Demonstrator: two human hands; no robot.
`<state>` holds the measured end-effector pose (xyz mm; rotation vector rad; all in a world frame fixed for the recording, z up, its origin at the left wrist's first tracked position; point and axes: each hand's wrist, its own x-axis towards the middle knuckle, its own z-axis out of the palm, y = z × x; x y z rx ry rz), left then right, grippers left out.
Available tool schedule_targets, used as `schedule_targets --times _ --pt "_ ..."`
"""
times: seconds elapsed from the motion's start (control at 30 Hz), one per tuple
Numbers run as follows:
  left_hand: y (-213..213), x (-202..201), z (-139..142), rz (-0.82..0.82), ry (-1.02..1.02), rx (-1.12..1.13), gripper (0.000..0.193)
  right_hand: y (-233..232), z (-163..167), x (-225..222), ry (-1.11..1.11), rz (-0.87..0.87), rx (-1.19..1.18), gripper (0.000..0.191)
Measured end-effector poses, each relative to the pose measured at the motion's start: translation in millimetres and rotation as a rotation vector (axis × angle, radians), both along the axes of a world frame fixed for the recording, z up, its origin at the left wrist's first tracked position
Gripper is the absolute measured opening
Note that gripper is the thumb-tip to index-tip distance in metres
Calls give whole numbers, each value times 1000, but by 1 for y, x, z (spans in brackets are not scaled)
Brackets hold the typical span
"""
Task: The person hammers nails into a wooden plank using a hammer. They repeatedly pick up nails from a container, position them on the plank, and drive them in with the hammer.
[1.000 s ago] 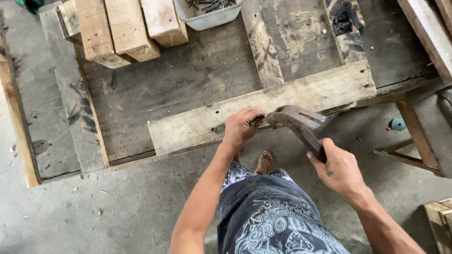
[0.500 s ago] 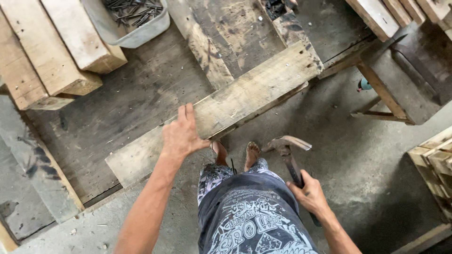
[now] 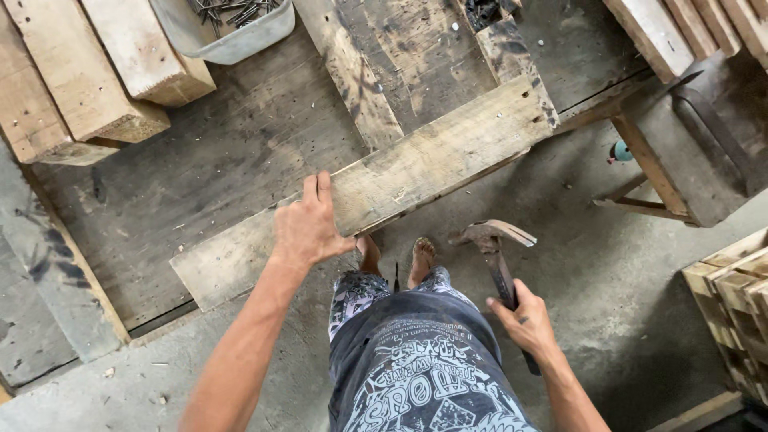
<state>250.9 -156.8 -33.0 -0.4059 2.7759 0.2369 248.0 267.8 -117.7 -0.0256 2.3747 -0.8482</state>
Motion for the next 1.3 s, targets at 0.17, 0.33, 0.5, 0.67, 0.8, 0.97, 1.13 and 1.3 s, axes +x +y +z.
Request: schedule_targets --times 0.17,0.33,0.5,0.67,0.8,0.97,1.13,1.3 --pt "0 1 -9 -30 115 16 136 9 1 -16 58 -92 -103 28" --pt "0 2 -29 -34 88 45 146 6 -11 -31 54 -26 -127 33" --pt "-3 -5 -35 -64 88 -16 144 -3 -14 -41 -58 -70 -196 30" --pt "-2 -11 -35 -157 -21 -72 149 -7 -12 -34 -29 28 -189 30" --pt "0 -8 -33 -167 -34 -161 154 -10 -22 -13 28 58 -222 29" --pt "1 -6 -24 -138 -33 -140 138 -6 -28 4 -40 -18 -228 25" --pt "5 -11 -15 -135 -117 -161 145 -1 -20 3 -50 -68 -188 25" --pt "6 -14 -10 -157 -268 -205 151 -5 -9 -3 36 -44 -159 26"
